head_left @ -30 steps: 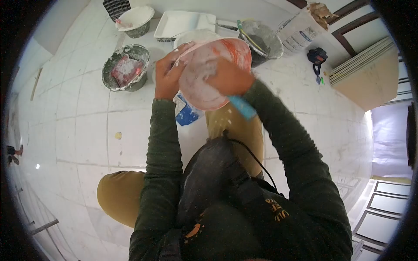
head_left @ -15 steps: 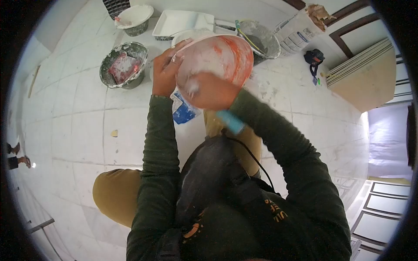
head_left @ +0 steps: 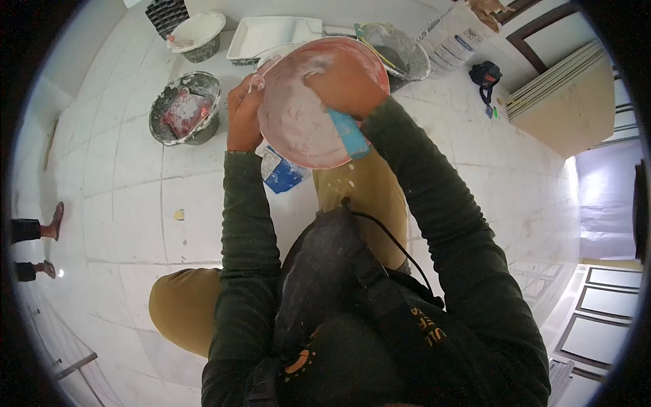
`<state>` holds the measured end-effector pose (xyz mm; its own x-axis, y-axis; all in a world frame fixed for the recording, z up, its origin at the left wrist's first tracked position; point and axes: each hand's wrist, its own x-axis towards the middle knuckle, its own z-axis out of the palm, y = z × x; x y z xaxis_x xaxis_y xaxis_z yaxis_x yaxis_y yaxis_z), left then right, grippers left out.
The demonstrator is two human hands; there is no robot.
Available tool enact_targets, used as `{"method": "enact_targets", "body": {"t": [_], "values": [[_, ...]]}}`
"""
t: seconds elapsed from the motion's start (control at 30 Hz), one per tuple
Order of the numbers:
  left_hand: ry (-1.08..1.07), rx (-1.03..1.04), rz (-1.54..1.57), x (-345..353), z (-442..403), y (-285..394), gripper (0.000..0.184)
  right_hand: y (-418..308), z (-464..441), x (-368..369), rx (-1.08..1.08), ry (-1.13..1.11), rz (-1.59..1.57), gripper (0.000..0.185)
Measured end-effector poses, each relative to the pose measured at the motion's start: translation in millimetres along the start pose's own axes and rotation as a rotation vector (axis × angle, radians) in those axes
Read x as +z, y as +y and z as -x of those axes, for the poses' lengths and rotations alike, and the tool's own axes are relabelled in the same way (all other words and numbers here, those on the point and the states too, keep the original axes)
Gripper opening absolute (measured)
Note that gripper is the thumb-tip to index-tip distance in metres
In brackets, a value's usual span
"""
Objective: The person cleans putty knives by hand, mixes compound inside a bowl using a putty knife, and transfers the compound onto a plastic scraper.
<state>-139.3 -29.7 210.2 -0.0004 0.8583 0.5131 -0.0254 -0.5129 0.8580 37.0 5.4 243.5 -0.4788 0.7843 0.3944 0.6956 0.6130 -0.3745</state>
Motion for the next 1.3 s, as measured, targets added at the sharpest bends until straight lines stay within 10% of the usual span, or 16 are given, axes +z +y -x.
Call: {"method": "enact_targets", "body": {"t": [0.17, 0.27, 0.37, 0.67, 1.17, 1.3], "values": [[0.034, -0.025, 0.037, -8.2, 2.7, -22.7, 0.046, -74.8, 20.1, 3.4, 0.094, -0.355, -0.179, 0.023], [0.068, -0.100, 0.018, -8.5, 4.9, -22.7, 0.045, -27.7, 43.1, 27.1, -0.062, -0.155, -0.292, 0.035], [0.027, -0.137, -0.013, -18.6, 6.4, -24.1, 0.046, -31.0, 43.7, -12.9, 0.476, -0.286, -0.706, 0.040], [-0.019, -0.164, 0.179, -1.9, 0.3, -13.4, 0.042, -12.2, 24.8, 31.2, 0.320, 0.224, -0.258, 0.017], [-0.014, -0.149, 0.075, -13.4, -0.9, -19.1, 0.046, -29.4, 43.7, 37.0, -0.022, -0.388, -0.516, 0.022], [0.037, -0.325, 0.280, -7.7, -1.9, 4.0, 0.048, -18.1, 38.6, 15.5, -0.031, -0.114, -0.325, 0.020]]}}
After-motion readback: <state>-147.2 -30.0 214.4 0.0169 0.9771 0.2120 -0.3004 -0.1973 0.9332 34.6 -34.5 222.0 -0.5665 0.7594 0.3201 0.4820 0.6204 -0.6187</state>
